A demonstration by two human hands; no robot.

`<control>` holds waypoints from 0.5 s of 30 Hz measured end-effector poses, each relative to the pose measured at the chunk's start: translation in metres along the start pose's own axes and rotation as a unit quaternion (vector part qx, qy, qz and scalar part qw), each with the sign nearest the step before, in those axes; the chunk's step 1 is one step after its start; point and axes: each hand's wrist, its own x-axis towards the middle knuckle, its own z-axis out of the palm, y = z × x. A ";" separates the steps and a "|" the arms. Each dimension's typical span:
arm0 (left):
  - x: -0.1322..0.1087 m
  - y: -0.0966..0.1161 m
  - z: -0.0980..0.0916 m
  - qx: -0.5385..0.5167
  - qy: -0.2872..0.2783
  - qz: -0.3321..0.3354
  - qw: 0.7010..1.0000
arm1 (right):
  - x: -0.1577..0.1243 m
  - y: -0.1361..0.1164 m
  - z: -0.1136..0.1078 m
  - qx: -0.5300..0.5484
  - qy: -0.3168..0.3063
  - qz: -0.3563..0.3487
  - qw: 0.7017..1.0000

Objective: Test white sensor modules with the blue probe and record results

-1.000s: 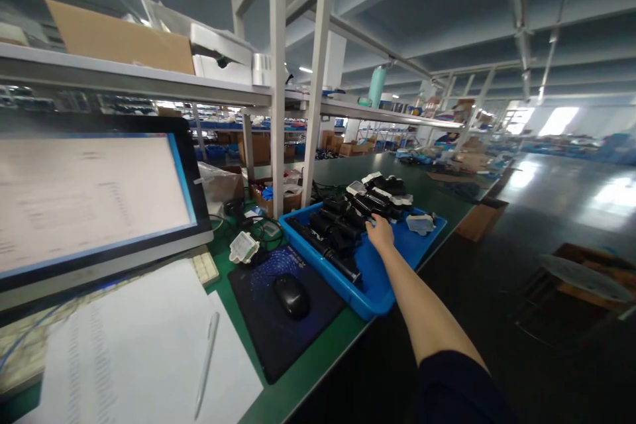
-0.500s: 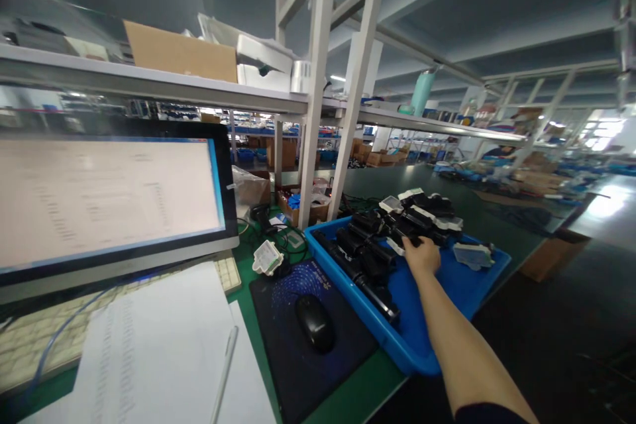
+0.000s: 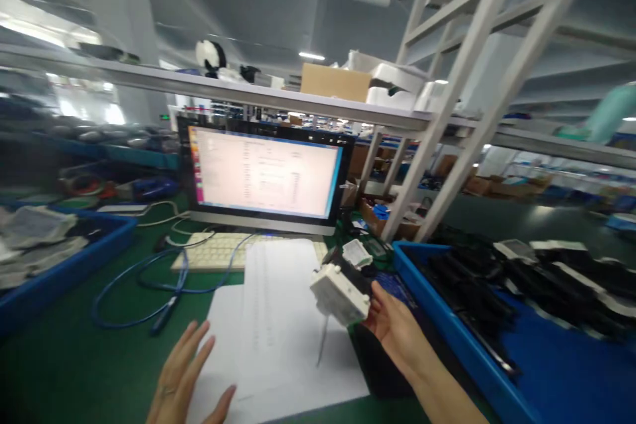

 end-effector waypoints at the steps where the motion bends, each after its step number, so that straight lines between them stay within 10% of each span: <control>1: 0.001 0.004 -0.005 0.009 -0.002 0.002 1.000 | -0.003 0.014 0.025 -0.006 -0.050 0.051 0.997; 8: -0.001 -0.012 -0.024 0.081 0.017 -0.108 0.991 | 0.007 0.099 0.165 -0.067 -0.304 0.200 0.929; 15: 0.013 -0.056 -0.012 0.152 0.015 -0.186 0.971 | 0.042 0.125 0.209 -0.235 -0.261 0.159 0.923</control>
